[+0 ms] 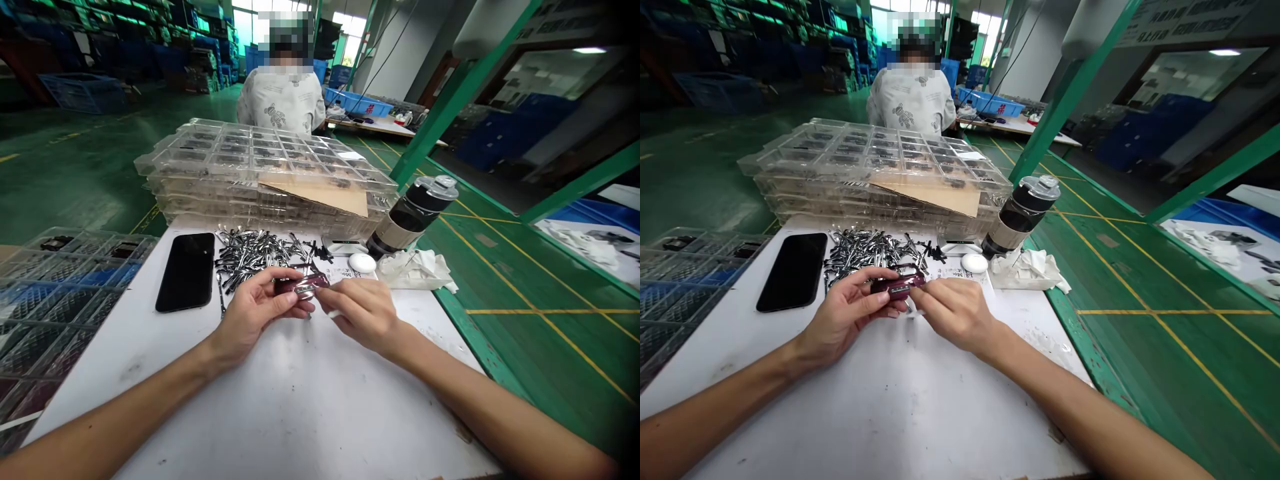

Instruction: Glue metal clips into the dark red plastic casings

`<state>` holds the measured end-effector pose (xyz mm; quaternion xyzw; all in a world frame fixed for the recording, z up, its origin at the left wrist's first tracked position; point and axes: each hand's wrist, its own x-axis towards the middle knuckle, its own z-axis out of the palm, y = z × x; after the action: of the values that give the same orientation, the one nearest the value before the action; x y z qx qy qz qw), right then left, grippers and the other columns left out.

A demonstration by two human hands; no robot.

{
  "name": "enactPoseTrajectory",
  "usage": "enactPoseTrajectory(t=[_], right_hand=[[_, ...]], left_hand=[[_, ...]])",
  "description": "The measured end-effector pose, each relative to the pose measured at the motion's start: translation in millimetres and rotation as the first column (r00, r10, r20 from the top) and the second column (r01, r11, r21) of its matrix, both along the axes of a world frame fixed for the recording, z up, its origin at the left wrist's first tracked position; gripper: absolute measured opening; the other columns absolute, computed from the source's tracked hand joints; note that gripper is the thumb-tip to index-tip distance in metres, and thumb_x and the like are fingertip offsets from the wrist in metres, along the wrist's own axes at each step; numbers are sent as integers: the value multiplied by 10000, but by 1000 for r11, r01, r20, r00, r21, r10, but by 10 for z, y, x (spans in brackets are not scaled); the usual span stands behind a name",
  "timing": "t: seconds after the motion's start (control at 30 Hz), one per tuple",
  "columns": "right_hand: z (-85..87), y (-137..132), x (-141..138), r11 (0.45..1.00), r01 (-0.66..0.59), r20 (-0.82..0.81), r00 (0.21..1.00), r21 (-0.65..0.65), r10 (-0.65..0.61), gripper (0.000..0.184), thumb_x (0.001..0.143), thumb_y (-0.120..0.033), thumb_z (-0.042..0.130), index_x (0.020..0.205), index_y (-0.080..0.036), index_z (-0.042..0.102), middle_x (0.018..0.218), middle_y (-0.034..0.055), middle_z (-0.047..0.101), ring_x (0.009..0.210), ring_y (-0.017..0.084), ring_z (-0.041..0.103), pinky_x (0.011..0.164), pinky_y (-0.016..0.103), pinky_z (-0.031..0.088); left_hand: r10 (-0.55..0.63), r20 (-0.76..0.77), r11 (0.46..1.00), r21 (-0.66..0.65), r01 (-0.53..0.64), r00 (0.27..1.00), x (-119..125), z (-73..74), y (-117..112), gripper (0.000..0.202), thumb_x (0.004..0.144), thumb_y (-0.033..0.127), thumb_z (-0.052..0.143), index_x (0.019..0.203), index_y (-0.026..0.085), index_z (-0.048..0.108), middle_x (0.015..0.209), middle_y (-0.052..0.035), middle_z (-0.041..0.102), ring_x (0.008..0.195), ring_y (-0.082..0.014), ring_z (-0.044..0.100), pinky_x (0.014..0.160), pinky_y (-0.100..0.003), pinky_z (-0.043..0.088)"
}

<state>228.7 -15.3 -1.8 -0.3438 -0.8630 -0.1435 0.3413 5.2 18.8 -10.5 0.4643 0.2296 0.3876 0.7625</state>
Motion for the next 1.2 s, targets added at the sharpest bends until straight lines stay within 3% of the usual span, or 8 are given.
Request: enactPoseTrajectory(t=[0.1, 0.23, 0.4, 0.6, 0.67, 0.77, 0.83, 1.2], right_hand=[[-79, 223, 22, 952, 116, -221, 958, -283, -182, 265, 922, -202, 671, 1184, -203, 628, 832, 29, 684, 710, 172, 624, 650, 291, 451], [-177, 590, 71, 832, 160, -235, 916, -531, -326, 140, 917, -285, 695, 1008, -179, 701, 852, 53, 669, 764, 209, 609, 730, 328, 434], [-252, 727, 57, 796, 108, -282, 900, -596, -333, 71, 878, -239, 711, 879, -169, 696, 817, 43, 642, 755, 199, 562, 714, 320, 389], [-96, 439, 156, 741, -47, -473, 796, -669, -377, 207, 911, -376, 676, 862, -187, 608, 753, 0, 609, 655, 144, 524, 610, 276, 406], [-71, 274, 220, 676, -197, -585, 700, -710, -409, 222, 923, -411, 664, 921, -205, 580, 724, -14, 610, 506, 98, 405, 485, 245, 321], [-117, 24, 303, 569, -493, -753, 431, -658, -498, 218, 883, -368, 725, 962, -225, 581, 768, 0, 682, 417, 48, 244, 425, 228, 196], [-179, -106, 329, 551, -587, -795, 316, -593, -518, 202, 869, -340, 746, 943, -224, 598, 779, 10, 708, 404, 35, 218, 419, 225, 165], [-255, -264, 178, 507, -656, -816, 331, -560, -474, 165, 915, -288, 714, 1022, -253, 593, 843, 3, 730, 408, 48, 311, 416, 224, 201]], left_hand=[[155, -70, 988, 13, -154, 985, -3, -47, 57, 366, 903, 223, 732, 1233, 168, 583, 906, -55, 783, 866, -173, 761, 852, -298, 608], [285, -92, 959, 19, -284, 954, 5, -115, 110, 415, 888, 216, 748, 1246, 172, 541, 939, -58, 787, 902, -166, 765, 895, -300, 606], [243, -87, 970, 0, -244, 966, 5, -118, 124, 402, 878, 215, 765, 1213, 162, 549, 950, -64, 790, 914, -170, 770, 897, -291, 612], [198, -79, 979, -26, -201, 977, 10, -100, 90, 392, 881, 244, 760, 1216, 155, 576, 961, -78, 785, 918, -192, 768, 894, -321, 610], [181, -76, 983, 0, -181, 981, 16, -102, 70, 391, 869, 252, 770, 1200, 159, 585, 968, -81, 784, 916, -210, 770, 888, -348, 611], [154, -103, 987, 67, -148, 983, 23, -109, 42, 383, 871, 256, 763, 1196, 158, 585, 977, -92, 783, 922, -233, 770, 886, -379, 610], [138, -141, 987, 97, -125, 980, 27, -109, 26, 379, 881, 259, 752, 1202, 158, 578, 992, -100, 783, 933, -237, 770, 896, -385, 609], [16, -272, 989, 144, 24, 962, 57, -56, -120, 358, 871, 232, 766, 1187, 184, 605, 1073, -77, 767, 974, -235, 768, 905, -367, 628]])
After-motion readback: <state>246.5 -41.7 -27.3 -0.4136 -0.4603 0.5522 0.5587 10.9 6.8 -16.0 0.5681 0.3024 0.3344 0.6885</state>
